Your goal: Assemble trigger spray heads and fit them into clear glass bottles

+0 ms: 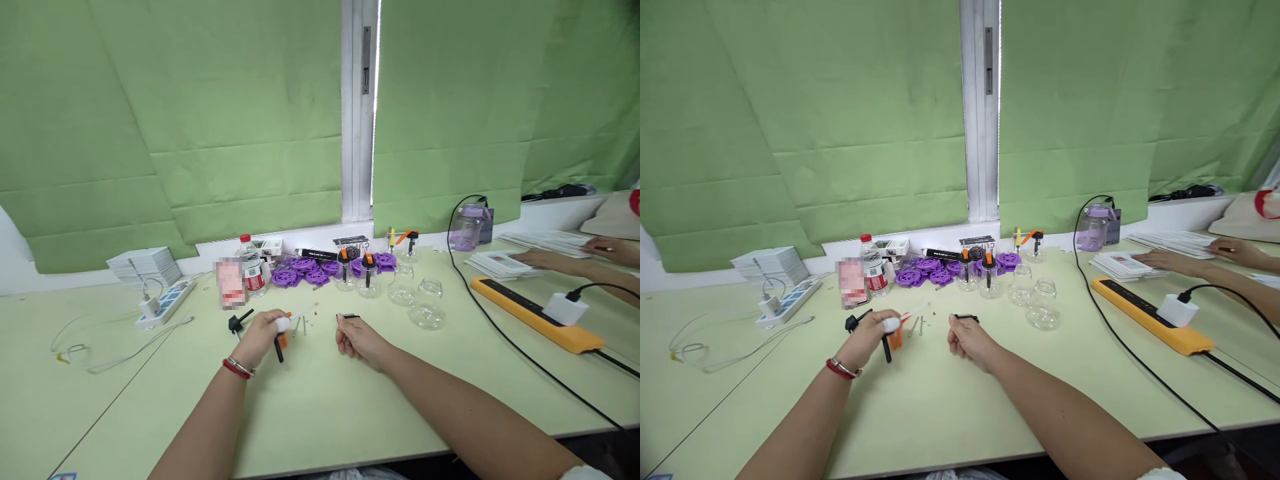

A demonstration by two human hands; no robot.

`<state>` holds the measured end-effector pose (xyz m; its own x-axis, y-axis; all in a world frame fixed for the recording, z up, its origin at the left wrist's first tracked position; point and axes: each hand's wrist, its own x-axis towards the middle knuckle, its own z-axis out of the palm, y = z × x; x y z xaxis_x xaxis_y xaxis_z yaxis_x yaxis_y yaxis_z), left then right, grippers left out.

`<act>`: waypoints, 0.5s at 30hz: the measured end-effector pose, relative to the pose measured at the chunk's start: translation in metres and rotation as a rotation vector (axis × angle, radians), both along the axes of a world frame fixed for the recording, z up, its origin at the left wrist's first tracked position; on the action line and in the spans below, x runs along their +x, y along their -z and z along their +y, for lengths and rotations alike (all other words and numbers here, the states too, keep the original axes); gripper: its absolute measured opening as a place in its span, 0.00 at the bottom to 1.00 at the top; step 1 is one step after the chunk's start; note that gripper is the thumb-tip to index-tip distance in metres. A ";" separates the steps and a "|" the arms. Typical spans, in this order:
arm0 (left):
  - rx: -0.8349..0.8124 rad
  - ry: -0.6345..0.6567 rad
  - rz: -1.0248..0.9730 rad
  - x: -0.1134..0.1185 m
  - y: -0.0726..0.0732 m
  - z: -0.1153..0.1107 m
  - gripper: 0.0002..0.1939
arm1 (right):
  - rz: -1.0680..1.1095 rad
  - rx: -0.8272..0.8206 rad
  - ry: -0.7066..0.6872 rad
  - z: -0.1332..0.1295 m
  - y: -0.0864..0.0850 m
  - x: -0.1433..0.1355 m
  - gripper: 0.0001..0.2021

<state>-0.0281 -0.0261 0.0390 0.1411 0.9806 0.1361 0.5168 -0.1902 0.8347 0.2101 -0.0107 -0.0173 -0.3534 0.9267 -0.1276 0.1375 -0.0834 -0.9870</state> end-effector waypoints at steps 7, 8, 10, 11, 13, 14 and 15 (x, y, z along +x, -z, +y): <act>-0.106 -0.592 0.543 -0.053 0.007 0.024 0.12 | -0.075 0.088 0.002 0.001 0.005 -0.004 0.26; -0.131 -0.595 0.558 -0.054 0.010 0.026 0.11 | -0.091 0.104 -0.001 0.001 0.007 -0.005 0.26; -0.177 -0.606 0.604 -0.053 0.014 0.030 0.09 | -0.132 0.123 -0.013 0.002 0.009 -0.004 0.25; -0.191 -0.609 0.624 -0.051 0.016 0.031 0.09 | -0.162 0.136 -0.024 0.003 0.010 -0.004 0.24; -0.207 -0.616 0.660 -0.048 0.018 0.032 0.10 | -0.265 0.192 -0.039 0.006 0.010 -0.005 0.22; -0.208 -0.618 0.676 -0.046 0.017 0.031 0.10 | -0.336 0.239 -0.040 0.008 0.009 -0.005 0.20; -0.204 -0.618 0.691 -0.045 0.017 0.031 0.10 | -0.411 0.298 -0.035 0.011 0.006 -0.007 0.17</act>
<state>-0.0732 0.0047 0.0221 -0.4260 0.9041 0.0343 0.8690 0.3983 0.2935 0.2032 0.0003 -0.0235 -0.3607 0.9326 0.0057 0.5170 0.2050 -0.8311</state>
